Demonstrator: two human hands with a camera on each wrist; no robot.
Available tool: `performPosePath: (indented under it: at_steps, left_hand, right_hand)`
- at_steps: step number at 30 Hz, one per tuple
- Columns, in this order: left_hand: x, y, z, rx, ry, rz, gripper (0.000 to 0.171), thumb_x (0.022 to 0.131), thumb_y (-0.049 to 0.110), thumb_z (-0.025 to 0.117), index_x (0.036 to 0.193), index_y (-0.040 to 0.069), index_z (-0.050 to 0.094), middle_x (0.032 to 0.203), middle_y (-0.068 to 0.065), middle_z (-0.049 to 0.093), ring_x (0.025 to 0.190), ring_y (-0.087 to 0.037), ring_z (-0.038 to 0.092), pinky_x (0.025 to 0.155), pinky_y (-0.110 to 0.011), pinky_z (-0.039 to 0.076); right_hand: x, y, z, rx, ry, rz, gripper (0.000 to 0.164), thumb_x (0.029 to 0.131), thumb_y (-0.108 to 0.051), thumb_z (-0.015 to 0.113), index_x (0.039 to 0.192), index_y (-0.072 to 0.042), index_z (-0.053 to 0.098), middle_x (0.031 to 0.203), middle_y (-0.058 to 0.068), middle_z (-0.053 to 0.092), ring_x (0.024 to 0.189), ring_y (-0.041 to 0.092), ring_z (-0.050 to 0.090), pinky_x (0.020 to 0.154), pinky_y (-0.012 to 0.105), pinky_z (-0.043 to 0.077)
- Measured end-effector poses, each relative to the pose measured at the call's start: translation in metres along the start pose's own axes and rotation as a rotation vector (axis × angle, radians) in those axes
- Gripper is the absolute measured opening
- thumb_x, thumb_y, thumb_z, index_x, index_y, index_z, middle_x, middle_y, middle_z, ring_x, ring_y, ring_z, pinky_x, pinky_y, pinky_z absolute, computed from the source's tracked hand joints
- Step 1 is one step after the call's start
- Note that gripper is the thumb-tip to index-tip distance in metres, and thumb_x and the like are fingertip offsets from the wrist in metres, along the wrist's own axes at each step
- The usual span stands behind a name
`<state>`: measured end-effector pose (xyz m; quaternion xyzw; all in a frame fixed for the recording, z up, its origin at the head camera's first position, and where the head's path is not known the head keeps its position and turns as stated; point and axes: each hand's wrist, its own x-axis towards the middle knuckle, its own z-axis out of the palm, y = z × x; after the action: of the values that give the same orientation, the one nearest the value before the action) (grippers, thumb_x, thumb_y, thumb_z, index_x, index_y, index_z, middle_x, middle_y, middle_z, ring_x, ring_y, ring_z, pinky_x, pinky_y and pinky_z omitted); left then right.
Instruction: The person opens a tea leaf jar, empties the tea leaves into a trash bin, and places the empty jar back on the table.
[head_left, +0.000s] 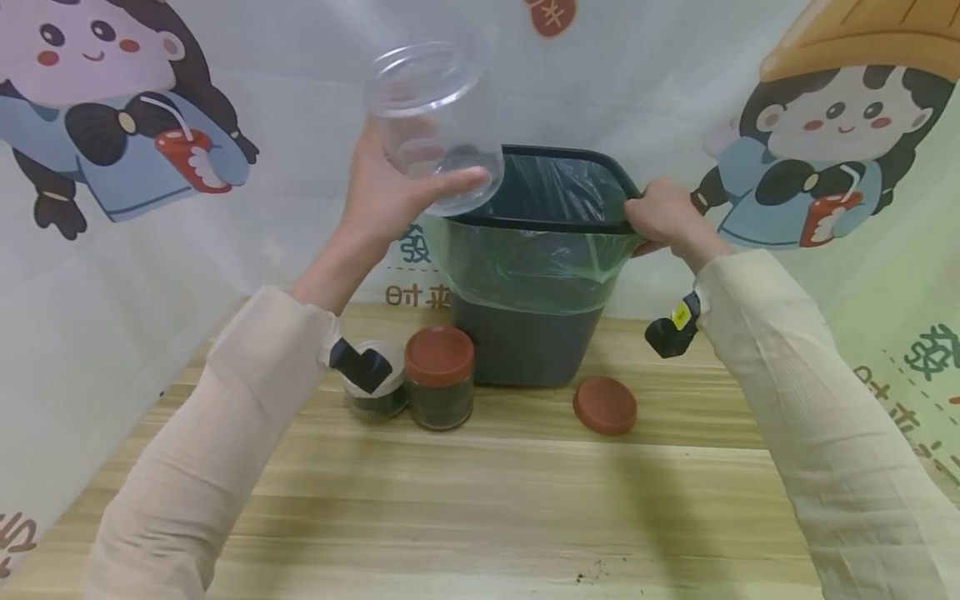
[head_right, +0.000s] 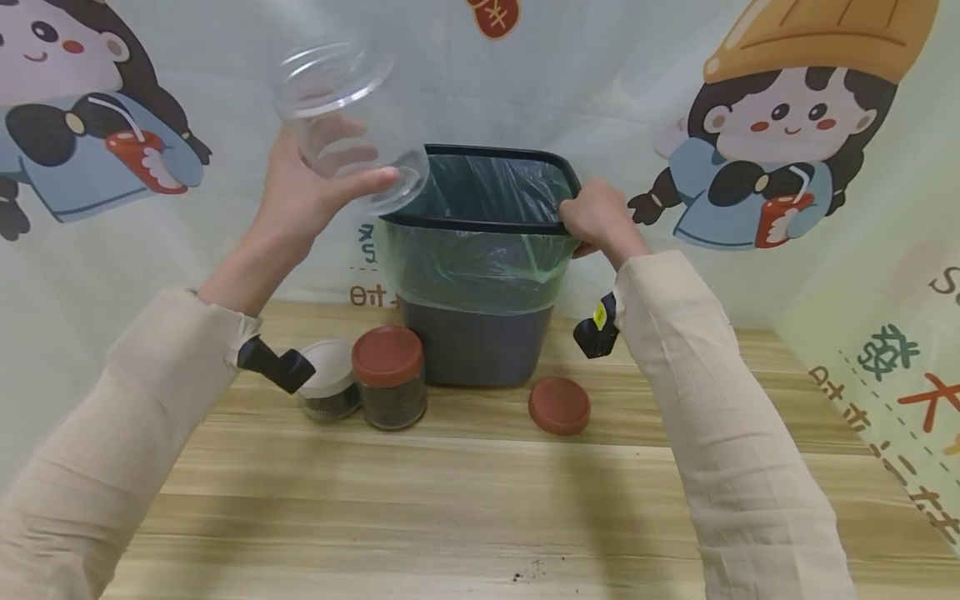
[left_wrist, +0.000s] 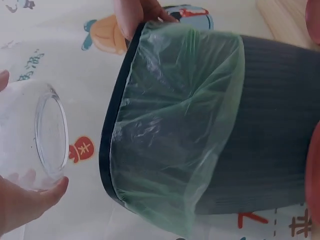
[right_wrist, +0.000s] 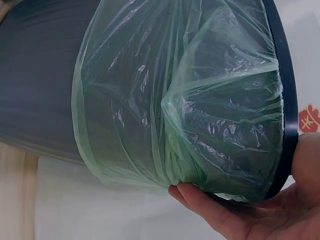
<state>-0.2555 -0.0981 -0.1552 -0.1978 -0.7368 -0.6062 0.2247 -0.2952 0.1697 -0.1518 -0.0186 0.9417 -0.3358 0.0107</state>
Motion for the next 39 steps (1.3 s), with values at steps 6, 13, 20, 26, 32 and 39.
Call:
performPosePath:
  at_steps: [6, 13, 20, 26, 32, 39]
  left_hand:
    - [-0.033, -0.011, -0.003, -0.158, -0.122, 0.046, 0.083, 0.06, 0.0, 0.078, 0.13, 0.012, 0.035, 0.124, -0.01, 0.048, 0.105, -0.025, 0.052, 0.09, -0.034, 0.044]
    - [-0.071, -0.031, 0.007, -0.153, -0.219, 0.01, 0.088, 0.057, -0.007, 0.077, 0.13, 0.003, 0.03, 0.122, -0.014, 0.048, 0.107, -0.025, 0.051, 0.09, -0.033, 0.044]
    - [-0.102, -0.054, 0.034, -0.106, -0.3, -0.064, 0.088, 0.054, -0.002, 0.081, 0.129, 0.006, 0.035, 0.118, -0.011, 0.051, 0.106, -0.022, 0.052, 0.089, -0.033, 0.043]
    - [-0.126, -0.074, 0.056, -0.018, -0.374, -0.072, 0.087, 0.051, 0.007, 0.085, 0.125, 0.007, 0.038, 0.114, -0.009, 0.054, 0.102, -0.017, 0.052, 0.089, -0.034, 0.042]
    - [-0.138, -0.09, 0.074, -0.005, -0.389, -0.165, 0.086, 0.05, 0.011, 0.086, 0.124, 0.01, 0.042, 0.116, -0.007, 0.055, 0.106, -0.015, 0.051, 0.091, -0.034, 0.04]
    - [-0.147, -0.111, 0.088, 0.14, -0.367, -0.265, 0.086, 0.049, 0.02, 0.087, 0.122, 0.01, 0.044, 0.115, -0.004, 0.056, 0.106, -0.019, 0.051, 0.091, -0.036, 0.039]
  right_hand:
    - [-0.001, 0.0, 0.002, -0.003, 0.009, 0.009, 0.031, 0.09, -0.013, 0.028, 0.107, 0.009, 0.041, 0.111, 0.028, 0.044, 0.072, 0.024, 0.065, 0.064, 0.031, 0.054]
    - [-0.003, 0.001, 0.004, 0.008, 0.014, -0.006, 0.019, 0.09, -0.013, 0.027, 0.092, 0.002, 0.04, 0.105, 0.025, 0.044, 0.086, 0.032, 0.06, 0.068, 0.035, 0.053]
    - [-0.004, 0.005, 0.004, 0.058, 0.029, -0.014, 0.029, 0.091, -0.016, 0.023, 0.1, 0.005, 0.041, 0.109, 0.026, 0.042, 0.089, 0.033, 0.06, 0.067, 0.033, 0.054]
    - [-0.005, 0.006, 0.008, 0.111, 0.012, -0.012, 0.047, 0.092, -0.017, 0.02, 0.125, 0.013, 0.034, 0.123, 0.03, 0.035, 0.105, 0.042, 0.049, 0.076, 0.038, 0.051]
    - [-0.006, 0.005, 0.009, 0.104, 0.022, -0.012, 0.045, 0.092, -0.019, 0.02, 0.12, 0.012, 0.038, 0.123, 0.029, 0.037, 0.105, 0.041, 0.05, 0.076, 0.038, 0.051]
    - [-0.006, 0.005, 0.01, 0.11, 0.031, -0.01, 0.047, 0.092, -0.018, 0.02, 0.122, 0.013, 0.036, 0.12, 0.03, 0.037, 0.102, 0.042, 0.051, 0.071, 0.034, 0.053]
